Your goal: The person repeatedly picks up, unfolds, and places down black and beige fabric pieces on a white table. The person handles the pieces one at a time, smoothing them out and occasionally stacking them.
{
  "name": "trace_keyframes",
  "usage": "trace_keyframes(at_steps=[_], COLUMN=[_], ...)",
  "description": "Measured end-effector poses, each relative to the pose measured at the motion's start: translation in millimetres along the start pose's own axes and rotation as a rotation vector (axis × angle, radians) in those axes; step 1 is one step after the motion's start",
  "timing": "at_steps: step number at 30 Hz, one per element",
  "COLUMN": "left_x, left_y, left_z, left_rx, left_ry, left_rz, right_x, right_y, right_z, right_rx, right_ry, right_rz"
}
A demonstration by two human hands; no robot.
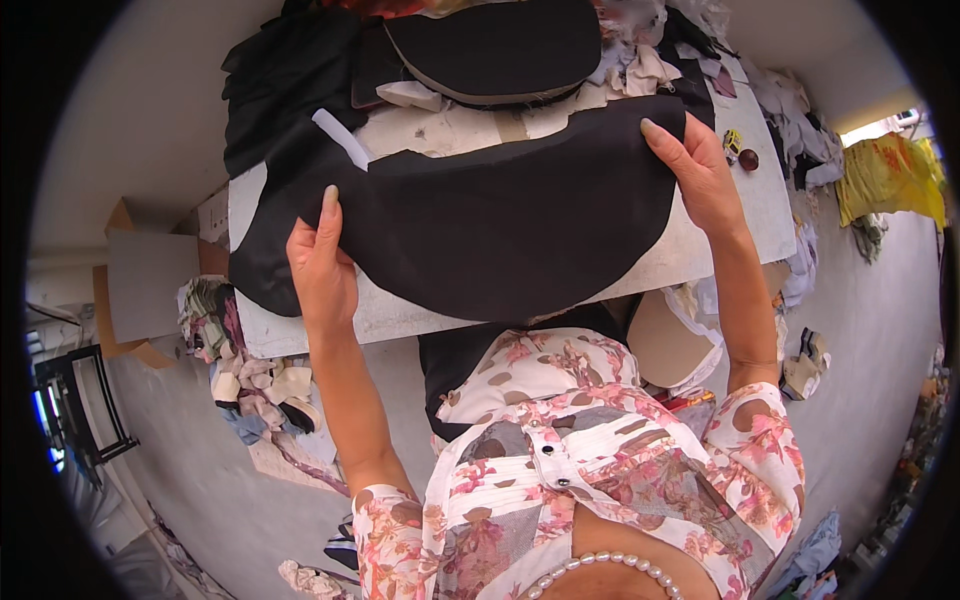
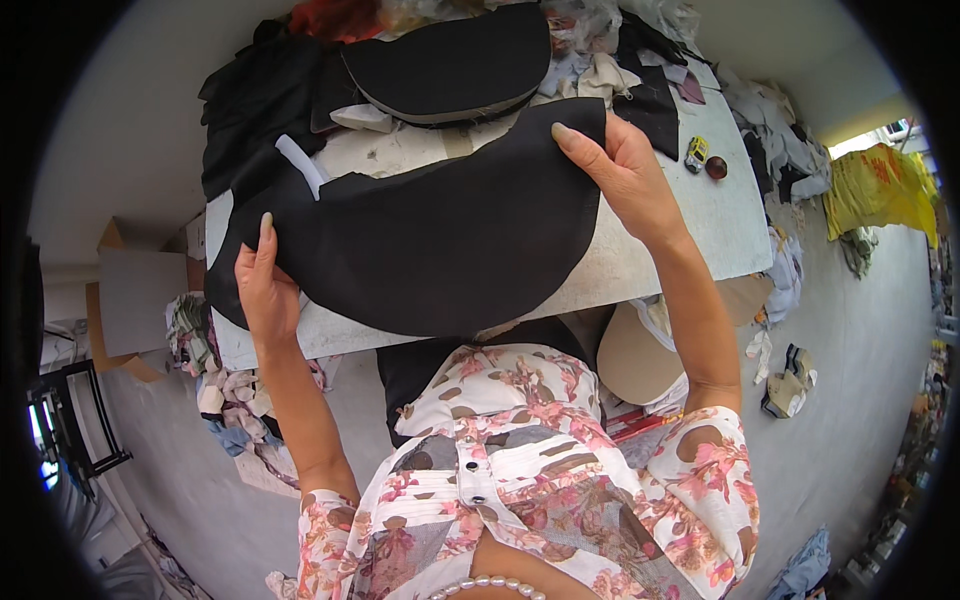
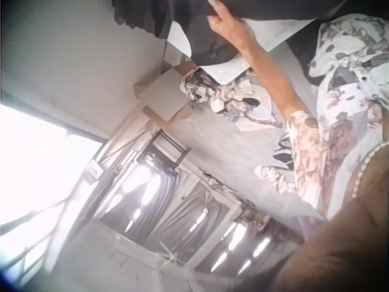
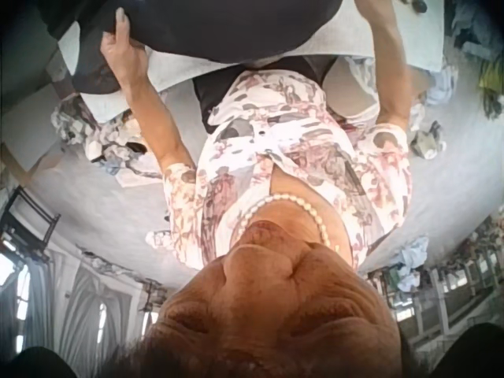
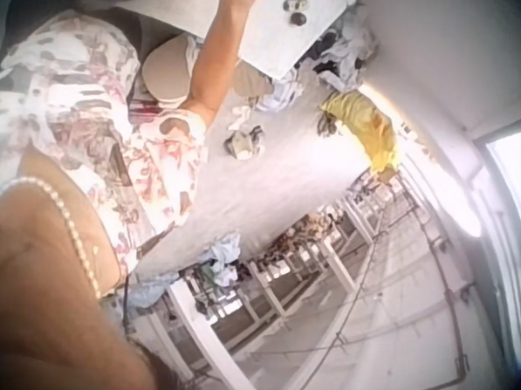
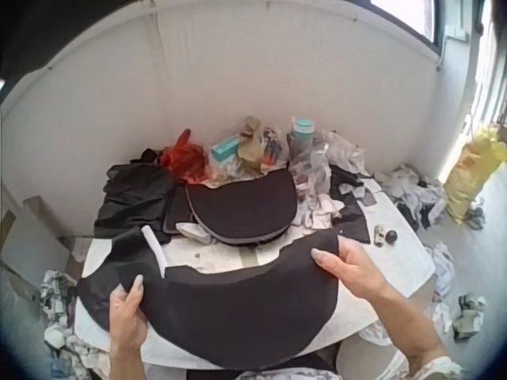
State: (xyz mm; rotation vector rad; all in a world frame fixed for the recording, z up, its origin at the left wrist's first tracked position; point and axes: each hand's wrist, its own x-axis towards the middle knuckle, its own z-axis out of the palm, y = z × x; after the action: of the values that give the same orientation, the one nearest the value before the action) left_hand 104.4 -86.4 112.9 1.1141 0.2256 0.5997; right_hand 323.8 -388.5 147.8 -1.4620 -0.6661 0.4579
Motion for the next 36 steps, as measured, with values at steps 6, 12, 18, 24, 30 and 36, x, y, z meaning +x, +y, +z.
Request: trace_keyframes(at_steps=[6, 12, 18, 24, 30, 36], left_x=[29, 42, 43, 41, 36, 35], left_y=[-38, -54, -49, -33, -40, -39], left_z=[7, 2, 1, 12, 8, 10], left_rx=[0.313, 0.789, 0.881, 1.043, 1.064, 1.032], left_ry=[0.164, 0.143, 0.143, 0.179, 0.166, 0.173], left_rz=[-0.215, -0.095, -0.124, -0.221, -0.153, -0.184], right_x=[29, 31, 33, 26, -4, -29], right_y=[44, 62, 65, 44, 19, 32], right_z=[-7, -9, -9, 4, 46, 61], right_rx=[-0.203, -0.478, -0.684, -1.019, -0.711, -0.821], right_ry=[-0.04, 0.103, 0.119, 0.263, -0.42, -0.672], right_rz=[-0.005, 0.117, 0.13, -0.376, -0.531, -0.571])
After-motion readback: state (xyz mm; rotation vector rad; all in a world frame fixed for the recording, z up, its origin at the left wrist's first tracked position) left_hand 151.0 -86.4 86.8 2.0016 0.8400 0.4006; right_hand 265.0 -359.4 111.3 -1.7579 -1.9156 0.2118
